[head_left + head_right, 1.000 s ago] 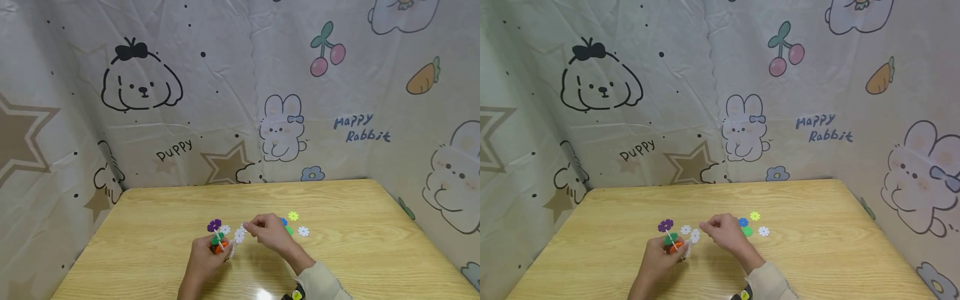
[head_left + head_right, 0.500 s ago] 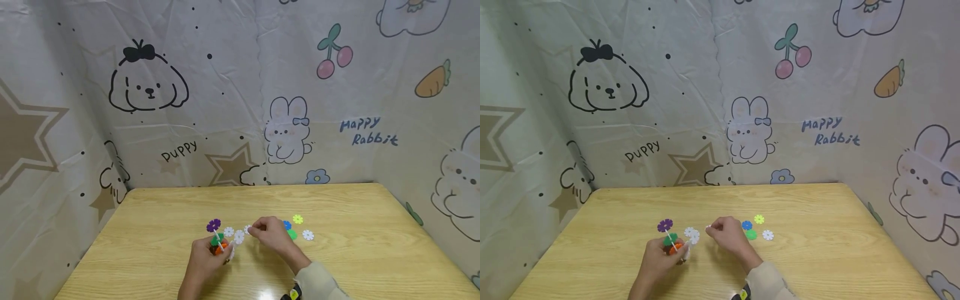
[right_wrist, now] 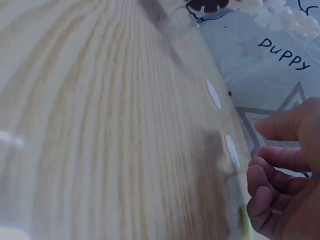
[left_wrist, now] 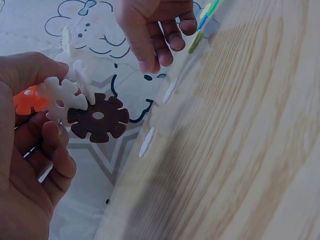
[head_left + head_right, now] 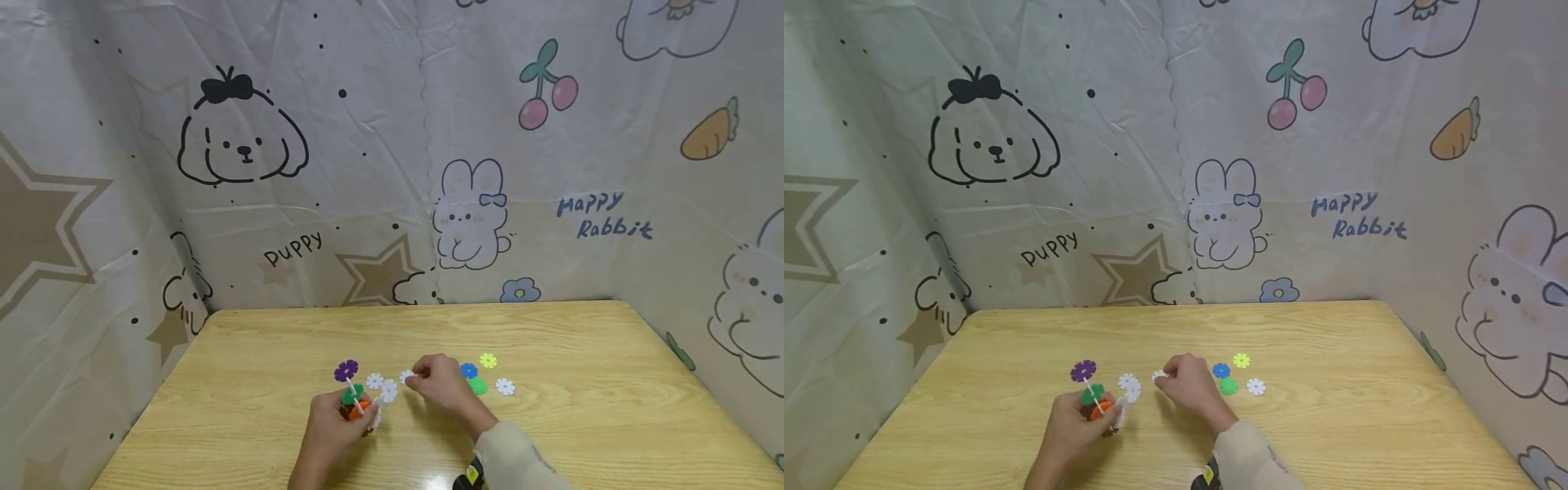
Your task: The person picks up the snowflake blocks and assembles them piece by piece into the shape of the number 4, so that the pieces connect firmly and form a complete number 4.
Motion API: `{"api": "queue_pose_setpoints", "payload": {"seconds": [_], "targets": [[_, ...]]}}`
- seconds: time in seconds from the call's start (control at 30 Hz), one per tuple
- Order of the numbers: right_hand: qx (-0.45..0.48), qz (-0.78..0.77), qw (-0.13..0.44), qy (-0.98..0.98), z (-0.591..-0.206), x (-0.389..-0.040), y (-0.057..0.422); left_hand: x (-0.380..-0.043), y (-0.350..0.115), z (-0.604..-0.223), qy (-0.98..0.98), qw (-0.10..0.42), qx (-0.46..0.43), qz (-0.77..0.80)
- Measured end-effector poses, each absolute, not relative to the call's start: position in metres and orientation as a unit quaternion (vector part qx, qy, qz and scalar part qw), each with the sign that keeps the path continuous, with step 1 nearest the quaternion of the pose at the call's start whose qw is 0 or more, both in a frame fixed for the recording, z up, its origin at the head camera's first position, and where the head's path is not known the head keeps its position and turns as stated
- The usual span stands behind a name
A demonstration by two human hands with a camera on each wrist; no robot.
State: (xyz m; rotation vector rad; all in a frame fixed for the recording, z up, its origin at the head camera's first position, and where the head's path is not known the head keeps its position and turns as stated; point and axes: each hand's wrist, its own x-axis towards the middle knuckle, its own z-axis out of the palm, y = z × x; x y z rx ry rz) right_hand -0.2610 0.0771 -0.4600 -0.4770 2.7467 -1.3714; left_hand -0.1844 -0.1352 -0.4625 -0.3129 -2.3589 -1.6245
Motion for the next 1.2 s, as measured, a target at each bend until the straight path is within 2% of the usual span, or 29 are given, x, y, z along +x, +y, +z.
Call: {"api": "queue_pose_setpoints", "payload": {"seconds": [0.23, 0.87, 1.2], "targets": [[-0.158, -0.397, 0.003, 0.904, -0.462, -0.269, 0.074, -0.185, -0.135, -0.463, -0.808, 0.127, -0.118, -0.563], [-0.107, -0.304, 0.027, 0.946, -0.465, -0.275, 0.064, -0.185, -0.135, -0.462, -0.810, 0.143, -0.135, -0.552], [-0.106, -0.321, 0.045, 0.940, -0.462, -0.276, 0.060, -0.187, -0.138, -0.465, -0.812, 0.179, -0.156, -0.533]]}}
